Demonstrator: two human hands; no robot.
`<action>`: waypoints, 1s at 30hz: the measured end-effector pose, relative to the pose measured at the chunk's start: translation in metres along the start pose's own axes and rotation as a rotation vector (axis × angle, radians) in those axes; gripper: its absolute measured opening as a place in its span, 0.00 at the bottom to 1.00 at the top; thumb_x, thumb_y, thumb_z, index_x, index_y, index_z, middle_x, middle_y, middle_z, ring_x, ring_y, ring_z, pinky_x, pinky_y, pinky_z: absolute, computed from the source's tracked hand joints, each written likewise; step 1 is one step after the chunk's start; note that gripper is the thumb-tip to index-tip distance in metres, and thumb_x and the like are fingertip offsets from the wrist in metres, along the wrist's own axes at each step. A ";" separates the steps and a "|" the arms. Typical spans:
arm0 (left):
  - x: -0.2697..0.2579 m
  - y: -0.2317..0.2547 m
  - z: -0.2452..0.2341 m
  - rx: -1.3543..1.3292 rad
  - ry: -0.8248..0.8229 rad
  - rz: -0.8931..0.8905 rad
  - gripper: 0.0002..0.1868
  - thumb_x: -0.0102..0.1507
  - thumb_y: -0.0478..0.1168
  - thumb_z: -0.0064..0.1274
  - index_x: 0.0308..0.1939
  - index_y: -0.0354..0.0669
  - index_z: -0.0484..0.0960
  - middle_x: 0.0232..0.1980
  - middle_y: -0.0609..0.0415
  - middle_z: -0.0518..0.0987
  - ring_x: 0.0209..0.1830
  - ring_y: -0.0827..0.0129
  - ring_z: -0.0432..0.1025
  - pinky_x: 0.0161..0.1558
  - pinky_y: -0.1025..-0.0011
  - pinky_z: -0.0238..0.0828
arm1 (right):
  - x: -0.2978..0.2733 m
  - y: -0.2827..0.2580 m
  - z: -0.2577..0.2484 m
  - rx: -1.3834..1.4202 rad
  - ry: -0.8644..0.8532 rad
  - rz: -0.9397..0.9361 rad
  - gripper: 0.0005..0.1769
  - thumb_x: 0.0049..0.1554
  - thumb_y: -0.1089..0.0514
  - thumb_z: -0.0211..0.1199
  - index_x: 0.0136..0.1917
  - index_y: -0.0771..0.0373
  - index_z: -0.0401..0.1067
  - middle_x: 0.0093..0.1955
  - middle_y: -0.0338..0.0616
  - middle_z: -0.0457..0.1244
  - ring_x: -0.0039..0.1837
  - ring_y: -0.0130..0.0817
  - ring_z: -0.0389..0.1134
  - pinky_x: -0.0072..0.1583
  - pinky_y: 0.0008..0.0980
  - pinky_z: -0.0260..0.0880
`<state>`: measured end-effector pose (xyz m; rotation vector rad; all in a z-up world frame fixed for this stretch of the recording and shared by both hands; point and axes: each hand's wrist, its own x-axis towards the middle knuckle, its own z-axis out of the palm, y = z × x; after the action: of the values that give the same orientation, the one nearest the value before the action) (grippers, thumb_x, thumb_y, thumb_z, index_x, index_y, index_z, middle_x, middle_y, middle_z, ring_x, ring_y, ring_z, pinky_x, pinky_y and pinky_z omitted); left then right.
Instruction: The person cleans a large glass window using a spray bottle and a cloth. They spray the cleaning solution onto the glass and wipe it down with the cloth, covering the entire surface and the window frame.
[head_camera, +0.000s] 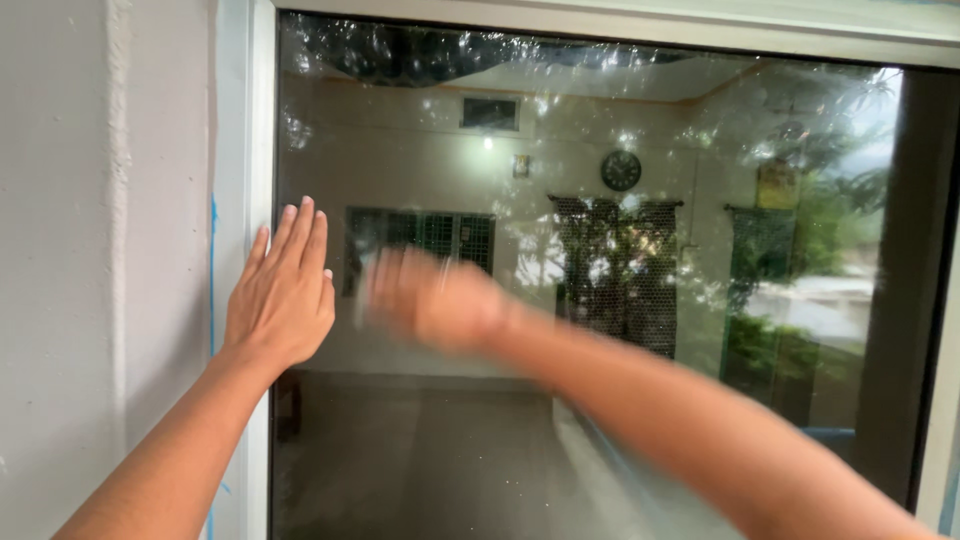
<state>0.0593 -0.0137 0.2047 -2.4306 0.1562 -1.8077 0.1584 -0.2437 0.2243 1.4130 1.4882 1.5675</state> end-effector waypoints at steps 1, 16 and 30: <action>0.000 -0.001 0.002 0.021 0.003 -0.006 0.35 0.65 0.41 0.38 0.76 0.33 0.55 0.82 0.45 0.51 0.81 0.58 0.46 0.78 0.58 0.38 | 0.013 0.042 -0.005 -0.593 -0.209 -0.003 0.31 0.61 0.53 0.49 0.77 0.59 0.58 0.77 0.55 0.54 0.76 0.49 0.59 0.70 0.45 0.67; -0.037 -0.032 0.017 0.077 -0.056 -0.056 0.37 0.60 0.29 0.36 0.76 0.35 0.56 0.83 0.48 0.51 0.83 0.62 0.47 0.80 0.64 0.40 | 0.064 -0.032 -0.004 -0.061 -0.061 0.248 0.35 0.63 0.43 0.48 0.77 0.63 0.60 0.81 0.51 0.51 0.82 0.49 0.47 0.80 0.50 0.44; -0.053 -0.020 0.012 0.014 -0.114 -0.011 0.31 0.68 0.38 0.32 0.76 0.34 0.55 0.82 0.46 0.51 0.81 0.59 0.46 0.78 0.61 0.38 | -0.016 -0.243 0.071 0.605 -0.109 -0.004 0.29 0.58 0.51 0.48 0.69 0.62 0.70 0.73 0.51 0.59 0.72 0.47 0.63 0.63 0.45 0.67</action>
<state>0.0557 0.0141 0.1543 -2.5214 0.1196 -1.6623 0.1653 -0.1763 -0.0203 1.7757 1.9898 1.0486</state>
